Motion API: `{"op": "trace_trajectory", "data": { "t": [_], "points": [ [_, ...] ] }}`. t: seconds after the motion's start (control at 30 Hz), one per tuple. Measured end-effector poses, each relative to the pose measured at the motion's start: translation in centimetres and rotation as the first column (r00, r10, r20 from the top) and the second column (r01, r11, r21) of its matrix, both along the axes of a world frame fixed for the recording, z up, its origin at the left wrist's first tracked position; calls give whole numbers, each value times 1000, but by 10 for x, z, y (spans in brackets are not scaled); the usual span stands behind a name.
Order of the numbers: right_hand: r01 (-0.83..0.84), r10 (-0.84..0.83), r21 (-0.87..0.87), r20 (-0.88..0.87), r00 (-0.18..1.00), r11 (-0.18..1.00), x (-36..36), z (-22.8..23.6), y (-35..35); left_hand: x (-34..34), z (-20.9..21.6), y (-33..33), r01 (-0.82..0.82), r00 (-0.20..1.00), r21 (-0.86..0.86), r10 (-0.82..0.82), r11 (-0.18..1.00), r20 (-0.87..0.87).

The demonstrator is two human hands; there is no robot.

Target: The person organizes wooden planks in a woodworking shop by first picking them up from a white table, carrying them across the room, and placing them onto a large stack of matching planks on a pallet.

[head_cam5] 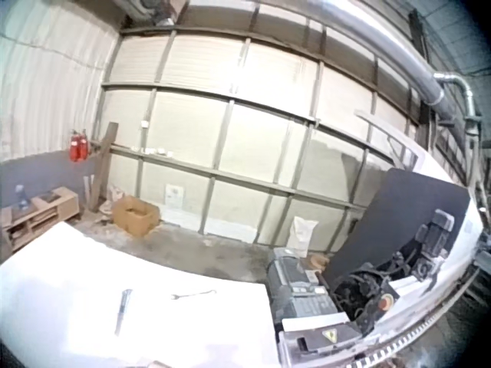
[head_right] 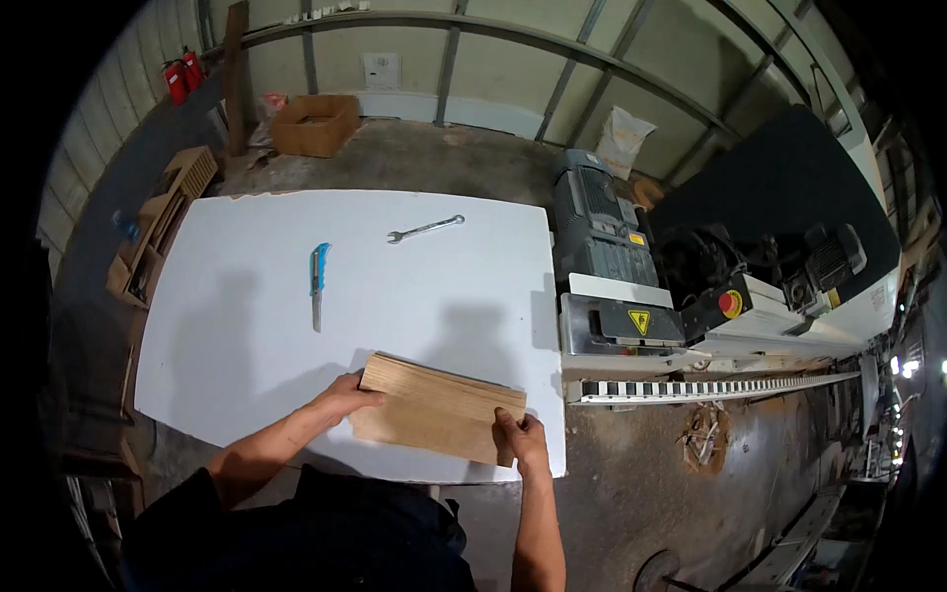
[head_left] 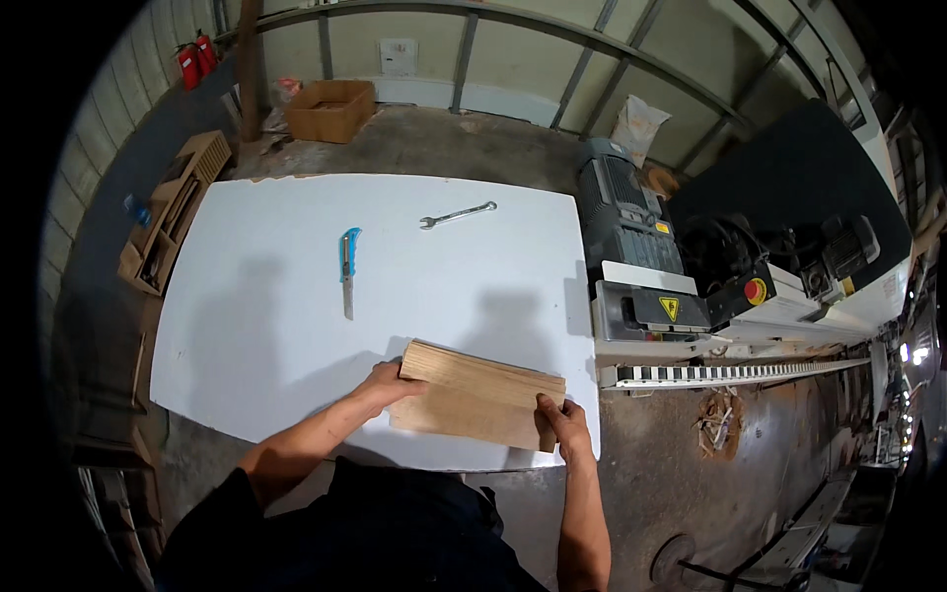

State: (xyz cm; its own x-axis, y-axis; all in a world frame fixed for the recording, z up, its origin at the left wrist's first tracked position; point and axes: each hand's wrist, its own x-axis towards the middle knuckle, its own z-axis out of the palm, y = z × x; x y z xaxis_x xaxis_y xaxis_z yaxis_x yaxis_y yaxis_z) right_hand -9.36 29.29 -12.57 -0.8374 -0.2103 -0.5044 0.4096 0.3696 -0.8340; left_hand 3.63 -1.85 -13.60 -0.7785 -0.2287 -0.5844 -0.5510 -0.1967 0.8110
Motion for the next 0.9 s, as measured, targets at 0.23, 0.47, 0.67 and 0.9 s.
{"op": "trace_trajectory", "data": {
  "t": [0.23,0.47,0.67,0.9],
  "points": [
    [-60,65,-95,44,997,994,6,-12,0,-1,4,1,-78,990,146,94,986,-107],
    [-36,-87,-318,-364,927,948,28,2,-16,15,35,-7,-196,871,-628,-160,753,-464],
    [-156,35,-206,-494,869,966,34,-15,-16,27,-5,-10,-276,794,-503,-101,819,-600],
    [-136,2,-361,-349,937,922,37,-11,-25,23,11,-21,-74,821,-290,-107,954,-561]
  ]
}}
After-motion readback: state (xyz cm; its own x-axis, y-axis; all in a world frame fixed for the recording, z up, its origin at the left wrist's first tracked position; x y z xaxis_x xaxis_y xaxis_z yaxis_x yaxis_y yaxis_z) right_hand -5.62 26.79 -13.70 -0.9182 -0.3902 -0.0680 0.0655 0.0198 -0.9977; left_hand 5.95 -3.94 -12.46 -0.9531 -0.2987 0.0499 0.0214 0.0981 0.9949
